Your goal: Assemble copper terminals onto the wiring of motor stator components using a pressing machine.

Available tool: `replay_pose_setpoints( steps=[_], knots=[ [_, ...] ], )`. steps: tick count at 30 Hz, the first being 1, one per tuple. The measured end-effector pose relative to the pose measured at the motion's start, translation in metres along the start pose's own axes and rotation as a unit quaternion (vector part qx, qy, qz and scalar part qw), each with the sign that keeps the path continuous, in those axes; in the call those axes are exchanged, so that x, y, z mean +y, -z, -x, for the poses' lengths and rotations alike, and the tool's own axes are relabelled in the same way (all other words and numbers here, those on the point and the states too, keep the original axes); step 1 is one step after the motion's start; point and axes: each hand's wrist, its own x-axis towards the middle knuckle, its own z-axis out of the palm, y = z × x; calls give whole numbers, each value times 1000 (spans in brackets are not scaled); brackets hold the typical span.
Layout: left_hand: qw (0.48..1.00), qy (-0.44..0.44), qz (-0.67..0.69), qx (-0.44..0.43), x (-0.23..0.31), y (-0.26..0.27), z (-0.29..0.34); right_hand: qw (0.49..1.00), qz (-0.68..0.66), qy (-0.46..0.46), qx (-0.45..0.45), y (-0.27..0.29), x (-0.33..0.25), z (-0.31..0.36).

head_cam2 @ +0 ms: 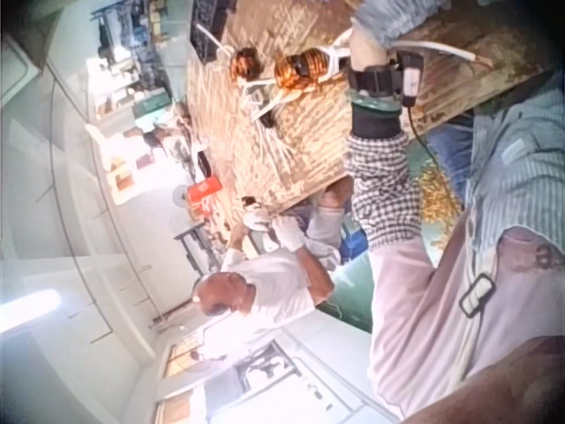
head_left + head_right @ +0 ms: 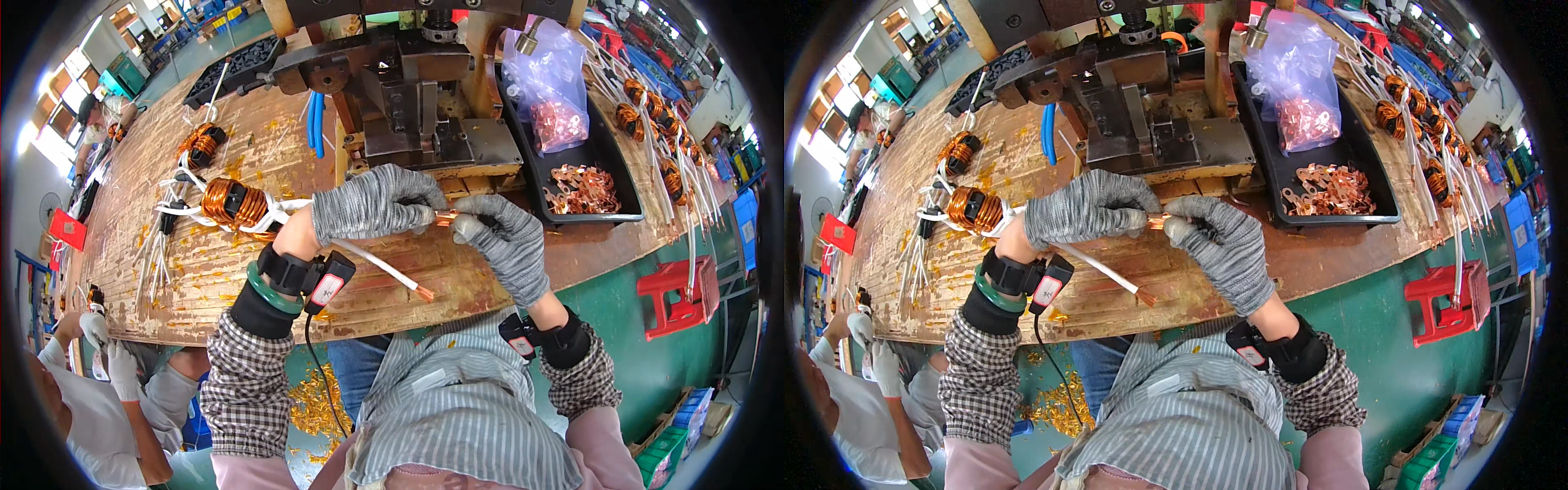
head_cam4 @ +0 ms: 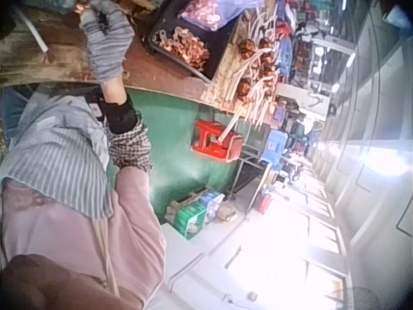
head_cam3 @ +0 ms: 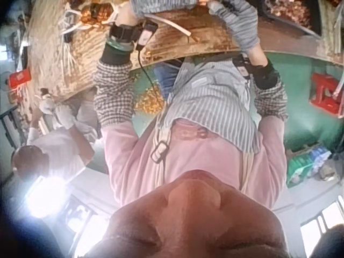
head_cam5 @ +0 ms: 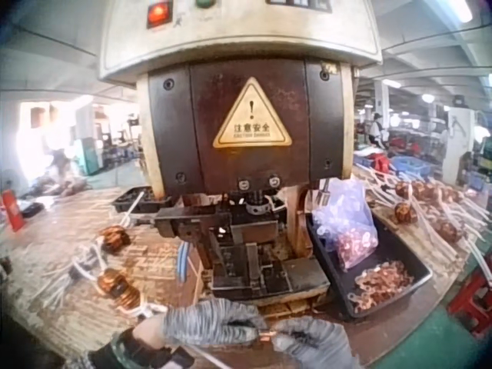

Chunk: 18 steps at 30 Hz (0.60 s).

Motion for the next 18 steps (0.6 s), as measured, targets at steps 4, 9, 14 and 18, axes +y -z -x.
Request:
replay_pose_setpoints(
  steps=[4, 9, 14, 18],
  knots=[
    [989, 11, -128, 69, 5, 1, 18, 989, -120, -89, 1, -5, 0, -8],
    [912, 55, -339, 222, 11, 39, 101, 971, -158, -174, 36, -5, 2, -6],
    [832, 235, -454, 216, -10, 70, 187, 961, -186, -198, 61, -3, 21, -3],
    [855, 208, -365, 303, -46, 65, 204, 953, -216, -205, 52, -3, 52, 5]
  ],
)
